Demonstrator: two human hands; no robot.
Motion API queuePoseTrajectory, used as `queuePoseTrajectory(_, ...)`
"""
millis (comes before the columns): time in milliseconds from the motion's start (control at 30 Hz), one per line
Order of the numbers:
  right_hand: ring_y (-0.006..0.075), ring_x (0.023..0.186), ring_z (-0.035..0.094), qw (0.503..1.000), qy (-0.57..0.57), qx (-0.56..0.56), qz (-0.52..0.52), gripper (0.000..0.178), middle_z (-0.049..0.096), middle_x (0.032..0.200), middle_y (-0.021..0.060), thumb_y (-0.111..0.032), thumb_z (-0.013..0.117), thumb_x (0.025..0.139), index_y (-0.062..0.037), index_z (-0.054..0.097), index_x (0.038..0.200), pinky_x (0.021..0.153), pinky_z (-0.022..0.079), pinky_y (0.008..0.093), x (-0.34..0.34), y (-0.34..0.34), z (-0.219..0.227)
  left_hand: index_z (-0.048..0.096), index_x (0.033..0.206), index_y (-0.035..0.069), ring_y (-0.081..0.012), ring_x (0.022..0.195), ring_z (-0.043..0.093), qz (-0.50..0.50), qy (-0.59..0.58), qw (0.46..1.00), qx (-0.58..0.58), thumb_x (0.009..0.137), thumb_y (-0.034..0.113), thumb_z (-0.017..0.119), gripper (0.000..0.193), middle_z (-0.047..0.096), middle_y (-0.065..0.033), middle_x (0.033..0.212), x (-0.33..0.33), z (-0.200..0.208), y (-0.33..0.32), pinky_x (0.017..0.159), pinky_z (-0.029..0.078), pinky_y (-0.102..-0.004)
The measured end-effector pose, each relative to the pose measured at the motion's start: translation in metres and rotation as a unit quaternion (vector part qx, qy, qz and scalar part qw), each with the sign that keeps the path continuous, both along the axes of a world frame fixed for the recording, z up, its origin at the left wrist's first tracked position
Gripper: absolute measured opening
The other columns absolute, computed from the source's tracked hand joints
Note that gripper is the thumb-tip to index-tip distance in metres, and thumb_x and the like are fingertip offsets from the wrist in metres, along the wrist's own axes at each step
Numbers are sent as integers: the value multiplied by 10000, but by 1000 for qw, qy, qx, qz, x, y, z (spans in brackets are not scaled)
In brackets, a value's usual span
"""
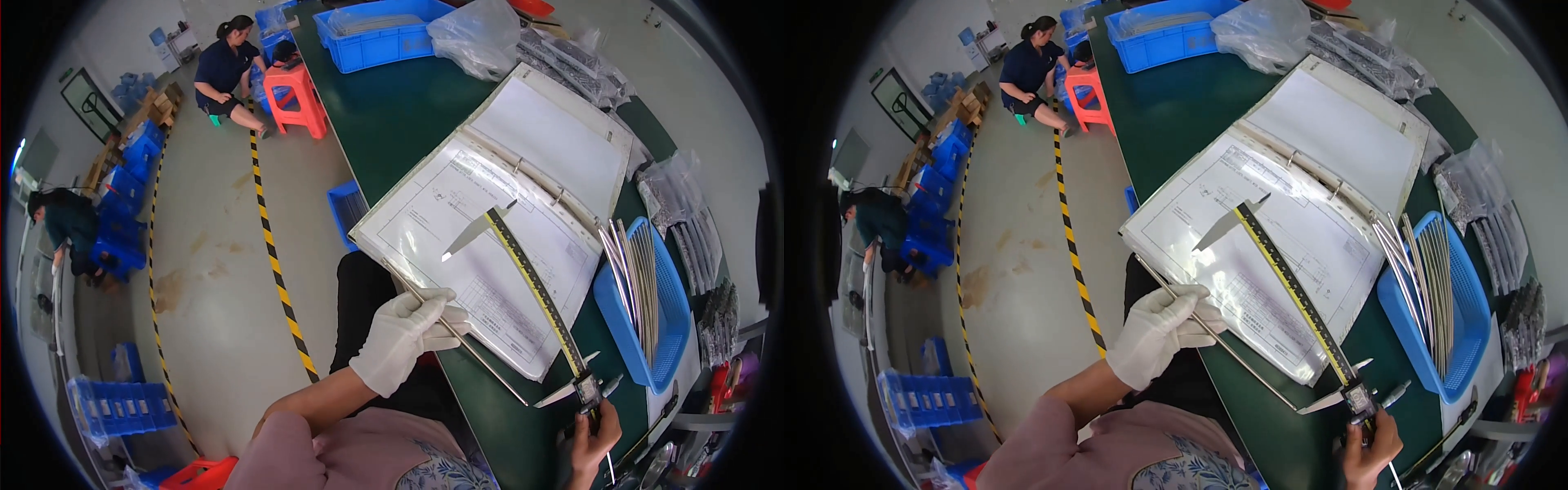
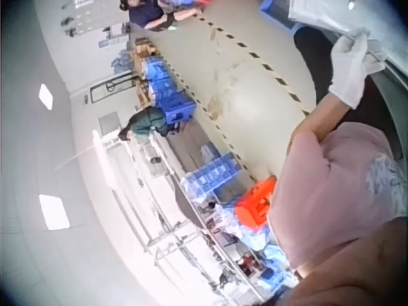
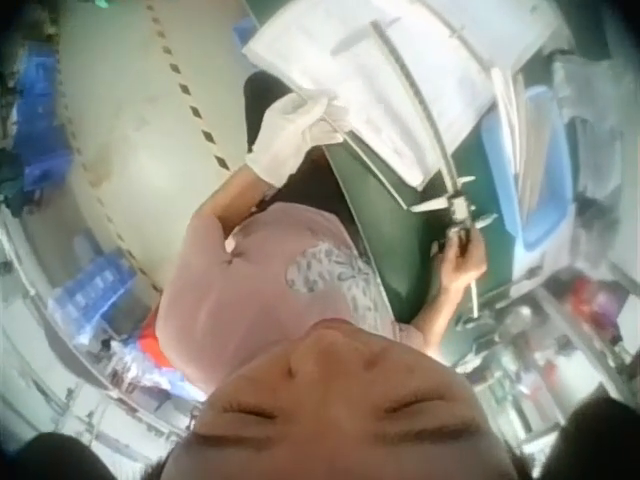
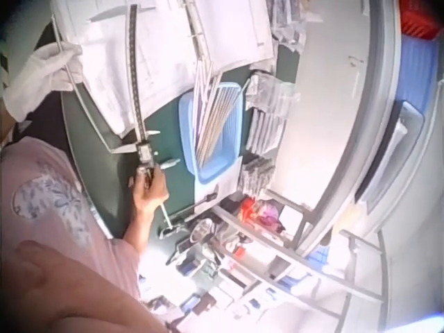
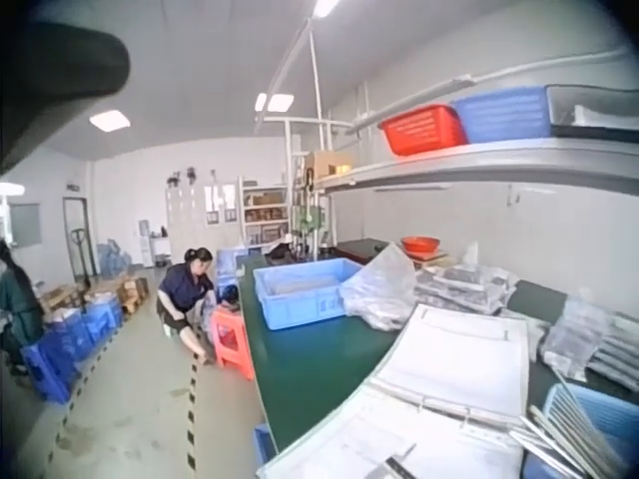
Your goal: Measure the length of metal rods using a digital caliper according to technical specifications.
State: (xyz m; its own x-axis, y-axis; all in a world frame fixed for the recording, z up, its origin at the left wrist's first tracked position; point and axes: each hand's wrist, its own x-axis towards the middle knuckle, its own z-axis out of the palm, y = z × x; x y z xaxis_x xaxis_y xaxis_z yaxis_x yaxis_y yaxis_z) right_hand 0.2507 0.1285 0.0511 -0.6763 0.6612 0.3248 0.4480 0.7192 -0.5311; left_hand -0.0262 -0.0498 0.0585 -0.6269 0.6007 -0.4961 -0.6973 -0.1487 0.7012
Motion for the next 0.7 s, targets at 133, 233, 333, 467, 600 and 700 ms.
queuePoseTrajectory(133, 162, 566, 474, 999, 7, 40, 18, 370, 501, 684, 109, -215, 628, 743, 77, 511, 939, 502, 374, 261, 5, -4, 3, 498, 1093, 14, -203, 824, 617, -16, -5, 1000, 20, 907, 162, 441, 244, 606, -140, 928, -2, -1, 4, 687, 523, -278)
queuePoseTrajectory(233, 165, 538, 462, 1000, 8, 30, 6, 385, 489, 668, 105, -247, 631, 742, 70, 512, 925, 481, 360, 260, 10, -4, -2, 501, 1093, 26, -196, 808, 619, -7, 10, 1000, 19, 906, 161, 443, 238, 609, -131, 909, 1, 0, 5, 682, 522, -280)
queuePoseTrajectory(333, 156, 523, 451, 999, -20, 27, 38, 387, 482, 661, 98, -256, 631, 742, 65, 513, 923, 474, 354, 258, 6, -2, 2, 505, 1090, 39, -198, 806, 620, 3, 5, 1000, 18, 904, 161, 447, 230, 609, -122, 900, 2, -3, 5, 677, 521, -285)
queuePoseTrajectory(467, 153, 513, 447, 998, -23, 37, 40, 387, 480, 656, 94, -263, 632, 741, 60, 515, 919, 467, 351, 259, 10, 0, -3, 509, 1084, 46, -204, 804, 621, 6, -2, 999, 35, 902, 162, 453, 223, 607, -117, 895, 3, -3, 5, 675, 521, -288)
queuePoseTrajectory(600, 194, 493, 434, 998, -24, 39, 41, 358, 468, 629, 103, -255, 632, 731, 49, 528, 887, 453, 323, 290, 5, -3, -2, 510, 1079, 52, -216, 805, 623, 15, 1, 999, 37, 902, 161, 453, 216, 606, -121, 902, 3, -2, 4, 673, 522, -288)
queuePoseTrajectory(700, 238, 467, 417, 999, -7, 28, 32, 336, 454, 598, 112, -249, 629, 722, 44, 539, 859, 441, 294, 326, 2, -5, -2, 509, 1077, 52, -224, 806, 624, 12, -1, 999, 41, 903, 161, 451, 214, 606, -123, 904, 3, -2, 3, 671, 523, -286)
